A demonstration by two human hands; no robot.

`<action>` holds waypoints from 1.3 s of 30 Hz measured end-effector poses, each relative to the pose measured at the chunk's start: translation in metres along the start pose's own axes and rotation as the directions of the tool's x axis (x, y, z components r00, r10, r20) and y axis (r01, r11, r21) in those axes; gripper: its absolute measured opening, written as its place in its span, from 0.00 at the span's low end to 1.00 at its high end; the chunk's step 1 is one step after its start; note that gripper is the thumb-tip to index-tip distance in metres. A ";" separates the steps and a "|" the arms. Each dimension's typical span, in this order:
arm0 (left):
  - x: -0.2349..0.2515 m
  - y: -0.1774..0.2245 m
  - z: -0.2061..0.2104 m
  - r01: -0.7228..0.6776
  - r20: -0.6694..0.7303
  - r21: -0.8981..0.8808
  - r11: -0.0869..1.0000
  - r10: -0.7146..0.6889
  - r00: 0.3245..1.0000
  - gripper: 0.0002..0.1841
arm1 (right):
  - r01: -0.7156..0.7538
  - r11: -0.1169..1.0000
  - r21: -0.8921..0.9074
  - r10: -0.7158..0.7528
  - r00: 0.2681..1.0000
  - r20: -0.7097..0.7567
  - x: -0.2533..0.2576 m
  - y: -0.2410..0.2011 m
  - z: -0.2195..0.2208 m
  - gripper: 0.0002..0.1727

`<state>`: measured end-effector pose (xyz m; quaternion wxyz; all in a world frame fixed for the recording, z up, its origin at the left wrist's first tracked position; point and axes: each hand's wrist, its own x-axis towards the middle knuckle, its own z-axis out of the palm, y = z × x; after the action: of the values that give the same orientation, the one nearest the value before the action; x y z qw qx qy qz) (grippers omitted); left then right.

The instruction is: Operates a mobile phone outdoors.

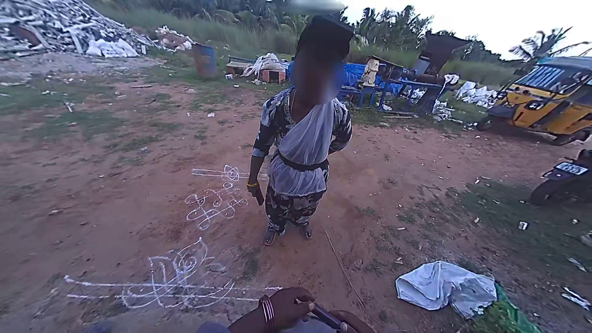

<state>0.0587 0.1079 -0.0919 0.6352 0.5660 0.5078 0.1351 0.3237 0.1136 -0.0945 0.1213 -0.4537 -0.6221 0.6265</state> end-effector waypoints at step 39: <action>-0.042 0.023 0.020 -0.780 -0.571 -0.003 0.626 0.639 0.515 0.19 | 0.719 0.661 -0.215 -0.747 0.605 -0.275 0.006 -0.034 0.006 0.18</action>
<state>0.0652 0.0717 -0.0548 0.4282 0.5770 0.3568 0.5970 0.3025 0.1207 -0.0680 0.4539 -0.2645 -0.7472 0.4071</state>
